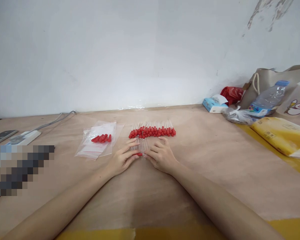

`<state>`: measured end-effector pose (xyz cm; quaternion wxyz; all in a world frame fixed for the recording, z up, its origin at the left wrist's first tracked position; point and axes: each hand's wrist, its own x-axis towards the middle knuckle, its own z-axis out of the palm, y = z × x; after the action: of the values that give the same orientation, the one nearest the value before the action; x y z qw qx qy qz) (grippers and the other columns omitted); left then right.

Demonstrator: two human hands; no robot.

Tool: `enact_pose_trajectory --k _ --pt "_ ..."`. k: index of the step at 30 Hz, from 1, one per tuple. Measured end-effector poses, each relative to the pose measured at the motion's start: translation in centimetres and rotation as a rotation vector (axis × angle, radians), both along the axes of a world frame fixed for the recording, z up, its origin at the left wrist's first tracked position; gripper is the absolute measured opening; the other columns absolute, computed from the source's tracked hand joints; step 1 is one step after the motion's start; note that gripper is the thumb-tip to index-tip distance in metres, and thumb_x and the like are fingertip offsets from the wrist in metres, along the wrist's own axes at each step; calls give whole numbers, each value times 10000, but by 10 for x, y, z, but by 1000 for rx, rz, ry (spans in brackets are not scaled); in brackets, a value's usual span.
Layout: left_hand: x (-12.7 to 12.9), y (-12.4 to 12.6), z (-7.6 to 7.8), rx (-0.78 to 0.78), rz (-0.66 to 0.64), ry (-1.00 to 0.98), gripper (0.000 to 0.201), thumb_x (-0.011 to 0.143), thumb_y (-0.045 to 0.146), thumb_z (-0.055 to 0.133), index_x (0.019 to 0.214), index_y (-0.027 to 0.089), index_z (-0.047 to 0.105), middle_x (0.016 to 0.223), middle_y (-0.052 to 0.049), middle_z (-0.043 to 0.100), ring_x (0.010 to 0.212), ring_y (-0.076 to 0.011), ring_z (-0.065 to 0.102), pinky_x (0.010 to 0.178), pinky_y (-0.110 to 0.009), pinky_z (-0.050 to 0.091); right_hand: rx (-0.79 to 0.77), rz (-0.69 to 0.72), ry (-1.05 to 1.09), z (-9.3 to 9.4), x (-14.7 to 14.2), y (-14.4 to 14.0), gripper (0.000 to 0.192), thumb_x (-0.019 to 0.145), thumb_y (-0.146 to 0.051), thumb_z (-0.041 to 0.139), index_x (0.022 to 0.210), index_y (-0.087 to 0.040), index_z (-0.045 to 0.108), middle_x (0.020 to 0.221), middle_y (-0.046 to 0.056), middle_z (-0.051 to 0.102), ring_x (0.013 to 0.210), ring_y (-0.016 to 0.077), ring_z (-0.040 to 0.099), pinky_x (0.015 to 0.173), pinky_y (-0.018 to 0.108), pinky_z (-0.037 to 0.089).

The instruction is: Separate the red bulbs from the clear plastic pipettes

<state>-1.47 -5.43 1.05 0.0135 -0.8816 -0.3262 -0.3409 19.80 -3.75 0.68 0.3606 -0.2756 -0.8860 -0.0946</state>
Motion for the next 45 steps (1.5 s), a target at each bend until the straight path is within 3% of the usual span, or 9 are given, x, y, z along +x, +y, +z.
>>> enact_pose_trajectory --k 9,35,40,45 --pt "3 -2 4 12 25 63 132 857 173 454 857 186 586 814 -32 632 1107 -194 508 958 -397 368 -38 28 2 -4 2 -1 186 843 -277 490 772 -220 652 583 -19 569 685 124 419 881 386 231" --pt "-3 -3 3 -88 -56 31 133 855 137 422 832 179 546 786 -42 588 1100 -192 497 987 -405 340 -29 42 15 -1 7 -6 193 831 -273 488 705 -216 624 546 -32 555 674 124 414 907 412 206" --pt "-19 -5 0 -92 58 -80 130 856 140 433 848 179 557 858 -56 566 1016 -180 521 841 -319 443 -98 -118 90 -4 17 2 218 835 -273 482 695 -210 638 575 -11 569 685 133 435 871 368 244" --pt "-16 -7 1 -41 216 -162 183 853 163 447 963 203 587 926 -45 525 871 -138 531 784 -282 457 -166 -284 94 -8 11 11 230 830 -185 435 954 -211 627 762 23 642 785 153 498 791 320 273"
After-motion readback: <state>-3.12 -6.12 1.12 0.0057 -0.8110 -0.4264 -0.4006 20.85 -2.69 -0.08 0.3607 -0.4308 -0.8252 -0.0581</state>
